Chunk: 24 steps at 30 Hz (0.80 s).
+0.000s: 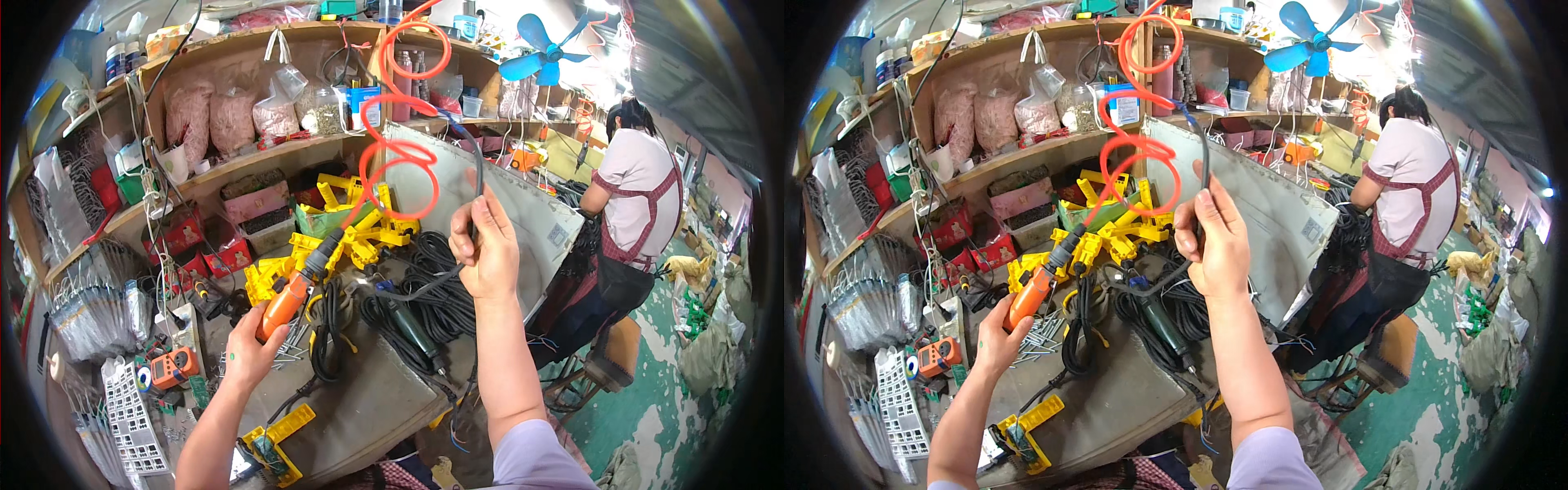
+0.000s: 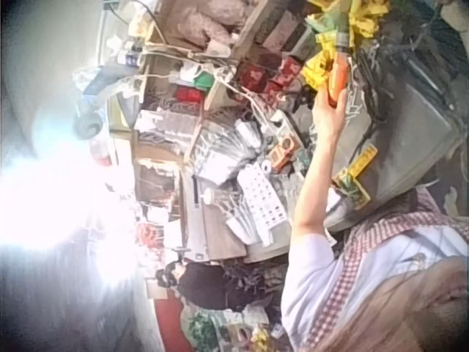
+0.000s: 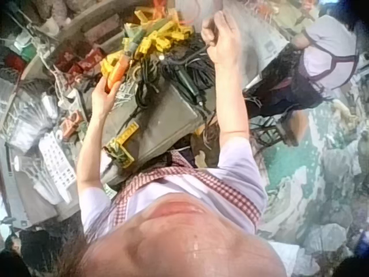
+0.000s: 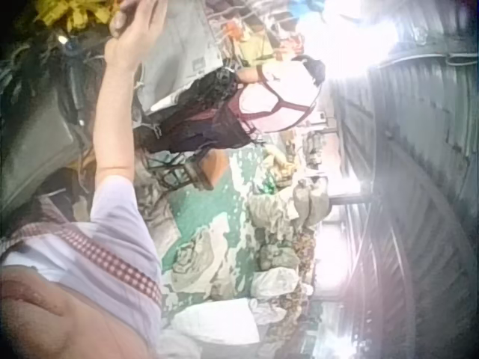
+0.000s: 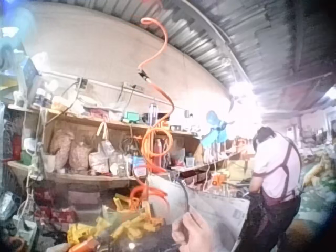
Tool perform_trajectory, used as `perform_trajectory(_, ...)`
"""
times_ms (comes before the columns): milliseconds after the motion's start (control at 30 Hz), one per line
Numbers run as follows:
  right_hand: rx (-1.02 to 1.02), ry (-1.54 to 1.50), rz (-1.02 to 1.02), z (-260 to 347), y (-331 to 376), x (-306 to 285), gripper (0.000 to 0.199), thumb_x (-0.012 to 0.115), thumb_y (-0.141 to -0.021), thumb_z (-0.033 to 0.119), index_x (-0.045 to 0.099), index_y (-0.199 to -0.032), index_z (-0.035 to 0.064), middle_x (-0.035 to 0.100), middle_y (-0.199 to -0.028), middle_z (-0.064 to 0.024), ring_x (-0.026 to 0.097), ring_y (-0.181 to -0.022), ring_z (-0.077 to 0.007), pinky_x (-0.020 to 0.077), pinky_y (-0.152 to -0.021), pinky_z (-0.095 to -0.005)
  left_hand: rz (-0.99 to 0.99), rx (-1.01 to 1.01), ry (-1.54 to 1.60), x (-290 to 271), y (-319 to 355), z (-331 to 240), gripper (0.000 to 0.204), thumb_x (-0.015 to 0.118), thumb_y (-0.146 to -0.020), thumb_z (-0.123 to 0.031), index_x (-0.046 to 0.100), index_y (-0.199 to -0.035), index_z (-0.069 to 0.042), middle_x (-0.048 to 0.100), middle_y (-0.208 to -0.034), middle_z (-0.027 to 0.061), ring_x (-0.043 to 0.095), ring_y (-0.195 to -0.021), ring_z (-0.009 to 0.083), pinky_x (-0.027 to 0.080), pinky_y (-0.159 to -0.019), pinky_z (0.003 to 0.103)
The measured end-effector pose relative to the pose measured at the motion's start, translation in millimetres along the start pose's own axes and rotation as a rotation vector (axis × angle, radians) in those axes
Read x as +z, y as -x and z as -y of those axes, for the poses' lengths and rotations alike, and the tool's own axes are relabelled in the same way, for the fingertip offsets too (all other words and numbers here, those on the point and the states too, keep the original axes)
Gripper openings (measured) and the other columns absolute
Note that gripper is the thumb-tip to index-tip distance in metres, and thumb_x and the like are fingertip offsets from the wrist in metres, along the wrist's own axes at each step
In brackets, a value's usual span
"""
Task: Soldering components and using an electric screwdriver to assemble a handheld electronic tool within a yellow plastic housing.
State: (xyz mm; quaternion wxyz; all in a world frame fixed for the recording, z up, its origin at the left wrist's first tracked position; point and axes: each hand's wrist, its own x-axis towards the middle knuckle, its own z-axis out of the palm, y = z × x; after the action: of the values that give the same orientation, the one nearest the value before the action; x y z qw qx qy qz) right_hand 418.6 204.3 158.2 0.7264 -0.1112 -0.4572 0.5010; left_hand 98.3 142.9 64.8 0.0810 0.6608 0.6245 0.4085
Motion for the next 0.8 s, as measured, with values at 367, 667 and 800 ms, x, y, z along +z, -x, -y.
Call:
perform_trajectory(367,0.288,0.3,0.447,-53.2,49.8,65.7,0.038,0.05,-0.096,0.016,0.044,-0.132,0.0066,0.063,-0.093,-0.0057,0.06,-0.078,-0.015,0.0503,-0.066,-0.0301,-0.048,0.163,-0.083,31.9,-39.0,-32.6,0.051,0.067,-0.079,-0.02,0.049,-0.124,-0.003,0.058,-0.114,0.0182,0.057,-0.105,0.0356,0.046,-0.089,0.04)
perform_trajectory(667,-0.299,0.896,-0.086,-55.1,-13.8,30.6,0.042,0.063,-0.085,0.008,0.046,-0.122,-0.0022,0.056,-0.11,-0.0209,0.061,-0.089,-0.0316,0.0497,-0.079,-0.0365,-0.132,0.47,0.327,83.6,-111.2,-109.2,0.064,0.065,-0.084,-0.014,0.031,-0.137,-0.001,0.045,-0.126,0.0258,0.047,-0.115,0.0395,0.038,-0.098,0.042)
perform_trajectory(800,-0.485,1.029,-0.156,-75.1,-54.2,38.1,0.071,0.07,-0.079,0.01,0.03,-0.136,-0.0032,0.052,-0.115,-0.0202,0.056,-0.101,-0.029,0.0454,-0.089,-0.0376,-0.079,0.597,0.384,106.8,-114.7,-121.2,0.073,0.066,-0.079,-0.003,0.025,-0.14,0.0,0.04,-0.129,0.027,0.043,-0.117,0.0423,0.036,-0.1,0.043)
